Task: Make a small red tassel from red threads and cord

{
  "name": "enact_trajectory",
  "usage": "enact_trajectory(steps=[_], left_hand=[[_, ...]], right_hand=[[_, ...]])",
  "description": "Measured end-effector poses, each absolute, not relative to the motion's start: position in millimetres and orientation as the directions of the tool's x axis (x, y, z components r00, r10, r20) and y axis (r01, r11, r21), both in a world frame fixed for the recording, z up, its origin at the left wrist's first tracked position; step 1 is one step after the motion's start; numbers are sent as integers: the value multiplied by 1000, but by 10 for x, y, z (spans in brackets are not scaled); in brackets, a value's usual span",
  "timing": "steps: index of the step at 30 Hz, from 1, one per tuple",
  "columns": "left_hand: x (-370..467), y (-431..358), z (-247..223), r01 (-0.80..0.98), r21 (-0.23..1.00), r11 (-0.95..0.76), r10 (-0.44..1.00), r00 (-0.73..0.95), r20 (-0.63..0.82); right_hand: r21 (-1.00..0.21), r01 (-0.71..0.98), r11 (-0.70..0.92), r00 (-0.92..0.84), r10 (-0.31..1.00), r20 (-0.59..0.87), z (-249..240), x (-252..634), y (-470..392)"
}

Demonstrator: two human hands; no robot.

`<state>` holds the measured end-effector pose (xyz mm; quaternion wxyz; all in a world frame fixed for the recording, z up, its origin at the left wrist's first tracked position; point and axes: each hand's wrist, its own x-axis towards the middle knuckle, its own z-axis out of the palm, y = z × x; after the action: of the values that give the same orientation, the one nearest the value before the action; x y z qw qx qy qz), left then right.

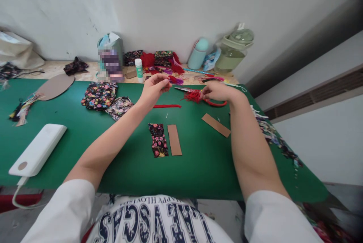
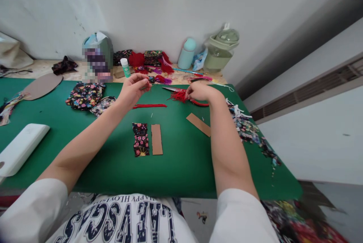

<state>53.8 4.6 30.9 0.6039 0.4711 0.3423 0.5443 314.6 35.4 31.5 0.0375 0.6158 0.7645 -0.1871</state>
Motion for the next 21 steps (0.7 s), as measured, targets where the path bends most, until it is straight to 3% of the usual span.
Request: enact_trajectory(steps=[5, 11, 16, 21], left_hand=[[530, 44, 313, -322, 946, -45, 981, 165, 103], [500, 15, 347, -309, 949, -66, 974, 186, 128], [477, 12, 343, -269, 961, -62, 971, 208, 121], [454, 15, 324, -226, 972, -59, 970, 219, 110]], right_hand=[[-229, 972, 57, -158, 877, -453, 235, 3091, 364], [-258, 962, 91, -220, 816, -534, 293, 3112, 326], [-328, 938, 114, -224, 920, -323, 506, 3180, 215], [-582, 809, 89, -148, 987, -55, 647, 3127, 85]])
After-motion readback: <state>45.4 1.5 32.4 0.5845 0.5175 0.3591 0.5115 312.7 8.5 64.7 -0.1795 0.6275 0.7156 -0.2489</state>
